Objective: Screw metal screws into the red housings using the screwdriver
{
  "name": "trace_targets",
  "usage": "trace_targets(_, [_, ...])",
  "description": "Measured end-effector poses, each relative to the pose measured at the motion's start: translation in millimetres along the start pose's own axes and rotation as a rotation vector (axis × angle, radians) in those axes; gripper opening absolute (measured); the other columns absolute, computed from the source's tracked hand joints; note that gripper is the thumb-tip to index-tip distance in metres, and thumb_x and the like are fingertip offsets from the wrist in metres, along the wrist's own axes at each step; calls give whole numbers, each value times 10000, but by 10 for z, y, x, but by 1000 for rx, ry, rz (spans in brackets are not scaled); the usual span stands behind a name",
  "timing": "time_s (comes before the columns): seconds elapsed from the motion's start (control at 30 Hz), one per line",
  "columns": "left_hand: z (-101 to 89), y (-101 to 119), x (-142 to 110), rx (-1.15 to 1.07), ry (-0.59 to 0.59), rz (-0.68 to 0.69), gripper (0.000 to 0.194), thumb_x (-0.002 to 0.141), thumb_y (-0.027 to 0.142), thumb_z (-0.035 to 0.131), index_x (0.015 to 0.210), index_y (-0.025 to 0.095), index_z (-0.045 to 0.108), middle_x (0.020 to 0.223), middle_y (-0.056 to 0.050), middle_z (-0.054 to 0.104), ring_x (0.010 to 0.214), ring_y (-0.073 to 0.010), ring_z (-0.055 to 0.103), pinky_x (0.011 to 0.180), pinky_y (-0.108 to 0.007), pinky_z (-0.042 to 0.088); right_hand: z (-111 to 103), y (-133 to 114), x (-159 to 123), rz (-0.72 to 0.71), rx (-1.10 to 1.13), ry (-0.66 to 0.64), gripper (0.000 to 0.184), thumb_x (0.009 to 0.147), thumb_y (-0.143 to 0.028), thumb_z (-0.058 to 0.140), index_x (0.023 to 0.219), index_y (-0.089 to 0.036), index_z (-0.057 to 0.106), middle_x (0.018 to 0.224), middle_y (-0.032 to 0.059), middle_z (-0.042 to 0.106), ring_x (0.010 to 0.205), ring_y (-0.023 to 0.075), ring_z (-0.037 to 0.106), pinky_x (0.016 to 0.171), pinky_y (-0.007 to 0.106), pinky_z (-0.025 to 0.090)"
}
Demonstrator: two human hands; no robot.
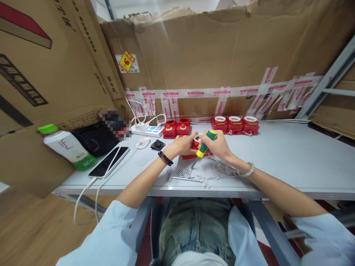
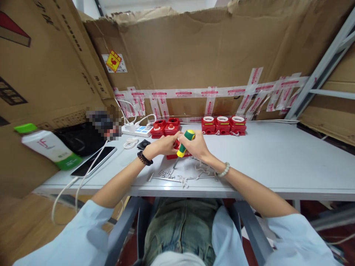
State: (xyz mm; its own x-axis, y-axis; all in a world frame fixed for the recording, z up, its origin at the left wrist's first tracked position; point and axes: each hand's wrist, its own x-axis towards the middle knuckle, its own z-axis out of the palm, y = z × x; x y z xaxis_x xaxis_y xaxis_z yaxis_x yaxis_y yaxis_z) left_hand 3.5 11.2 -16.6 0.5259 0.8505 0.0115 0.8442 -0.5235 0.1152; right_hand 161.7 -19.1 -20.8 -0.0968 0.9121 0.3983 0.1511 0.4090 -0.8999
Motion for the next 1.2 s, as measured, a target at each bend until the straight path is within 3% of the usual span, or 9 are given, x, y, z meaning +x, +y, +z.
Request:
trace_targets(0.37, [18,-14,20,41,-5,-15,723,801,530,602,1374,220,289,1184,-140,674,1138,-351,624,923,-473,460,-27,-91,-2,14,88,36,266,697,-337,624,496,-184,540,460,5,597,353,105,516,328,212,414])
trace_targets(0.6, [12,-7,19,19,9,-5,693,802,580,575,1339,212,337,1019,-109,713,1037,-339,667,877,-436,475,-78,-97,30,10,146,50,268,697,-320,650,489,-186,549,425,-1,573,317,115,496,297,233,399])
trace_targets(0.83, [18,-11,18,8,16,-6,745,802,636,576,1361,221,310,1072,-125,705,1073,-356,653,897,-459,468,-137,-78,105,-28,223,100,260,706,-323,658,520,-185,541,465,-8,615,322,111,507,287,224,365])
trace_targets(1.2, [13,-12,14,3,15,0,746,802,645,569,1356,216,315,1105,-135,699,1081,-358,645,904,-464,462,-121,-62,110,37,196,94,265,715,-354,637,533,-203,515,471,-7,613,328,102,493,295,228,364])
